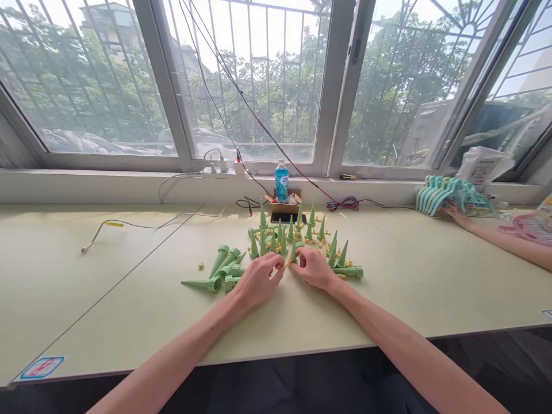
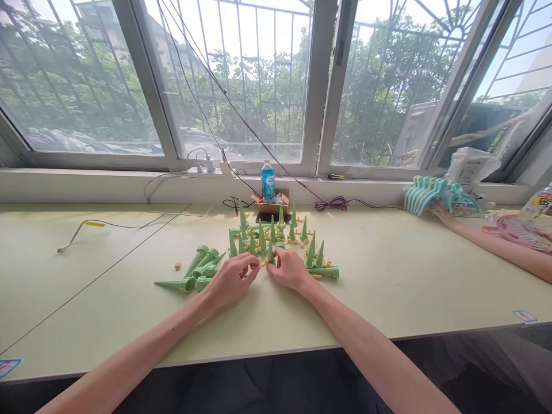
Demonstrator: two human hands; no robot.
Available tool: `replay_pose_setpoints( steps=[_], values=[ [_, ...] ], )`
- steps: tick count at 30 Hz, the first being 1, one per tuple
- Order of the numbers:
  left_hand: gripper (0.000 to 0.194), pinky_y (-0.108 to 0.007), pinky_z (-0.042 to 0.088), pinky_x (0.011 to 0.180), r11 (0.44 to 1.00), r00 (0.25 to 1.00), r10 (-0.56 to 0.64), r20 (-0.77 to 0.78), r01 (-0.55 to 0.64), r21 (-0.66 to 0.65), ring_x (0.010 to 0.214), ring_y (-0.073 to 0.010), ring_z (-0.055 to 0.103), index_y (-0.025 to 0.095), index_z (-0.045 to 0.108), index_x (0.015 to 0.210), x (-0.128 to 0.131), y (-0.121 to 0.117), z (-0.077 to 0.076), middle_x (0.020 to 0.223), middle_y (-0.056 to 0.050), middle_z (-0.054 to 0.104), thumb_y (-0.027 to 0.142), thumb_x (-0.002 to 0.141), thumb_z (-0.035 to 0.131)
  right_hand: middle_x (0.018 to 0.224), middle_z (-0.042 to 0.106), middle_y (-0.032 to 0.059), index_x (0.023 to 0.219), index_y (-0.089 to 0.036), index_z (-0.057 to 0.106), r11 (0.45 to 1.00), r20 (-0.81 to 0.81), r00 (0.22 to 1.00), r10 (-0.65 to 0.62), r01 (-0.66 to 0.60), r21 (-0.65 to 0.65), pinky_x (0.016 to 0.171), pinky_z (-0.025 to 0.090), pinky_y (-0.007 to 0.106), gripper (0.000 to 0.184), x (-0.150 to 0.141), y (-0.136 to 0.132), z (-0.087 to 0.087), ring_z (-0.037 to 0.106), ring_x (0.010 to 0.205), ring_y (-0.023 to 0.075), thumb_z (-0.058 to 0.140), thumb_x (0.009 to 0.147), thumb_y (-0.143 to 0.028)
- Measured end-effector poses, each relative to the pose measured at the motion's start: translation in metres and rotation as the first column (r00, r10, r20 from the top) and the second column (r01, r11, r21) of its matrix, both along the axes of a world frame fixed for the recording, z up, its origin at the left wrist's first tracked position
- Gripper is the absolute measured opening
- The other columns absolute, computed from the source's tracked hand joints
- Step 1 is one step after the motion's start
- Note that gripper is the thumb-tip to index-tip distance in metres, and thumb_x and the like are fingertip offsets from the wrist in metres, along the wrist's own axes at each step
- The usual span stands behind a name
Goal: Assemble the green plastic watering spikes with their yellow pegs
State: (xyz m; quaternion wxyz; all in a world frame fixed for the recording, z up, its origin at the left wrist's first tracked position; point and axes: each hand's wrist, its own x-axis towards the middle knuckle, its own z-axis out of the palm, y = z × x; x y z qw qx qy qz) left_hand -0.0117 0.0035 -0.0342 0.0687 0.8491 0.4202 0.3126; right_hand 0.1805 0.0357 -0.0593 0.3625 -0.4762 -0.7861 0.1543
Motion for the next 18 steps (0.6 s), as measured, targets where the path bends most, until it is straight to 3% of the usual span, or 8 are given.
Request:
replay_pose_setpoints(
  steps=[9, 18],
  values=[
    [0.016, -0.026, 0.043, 0.064, 1.0, 1.0, -0.017, -0.022, 0.017, -0.02, 0.061, -0.0127, 0.052, 0.019, 0.059, 0.085, -0.0003, 0.0034, -0.0044, 0.083, -0.002, 0.062, 0.024, 0.09, 0.045, 0.055, 0.053, -0.0036, 0.074, -0.018, 0.057, 1.0, 0.008, 1.0, 0.026, -0.026, 0.007, 0.054, 0.035, 0.024, 0.008, -0.0003, -0.0009, 0.0024, 0.047, 0.052, 0.0114, 0.061, 0.076, -0.024],
    [0.014, -0.027, 0.045, 0.064, 0.997, 0.993, -0.025, 0.111, 0.033, -0.071, 0.067, -0.014, 0.055, 0.02, 0.057, 0.09, 0.0007, 0.0076, -0.0092, 0.089, -0.003, 0.064, 0.031, 0.091, 0.049, 0.056, 0.052, -0.004, 0.074, -0.018, 0.055, 0.995, -0.011, 0.995, 0.097, -0.098, -0.007, 0.054, 0.035, 0.024, 0.011, -0.0011, -0.0065, 0.0072, 0.046, 0.052, 0.0112, 0.062, 0.077, -0.026]
  ],
)
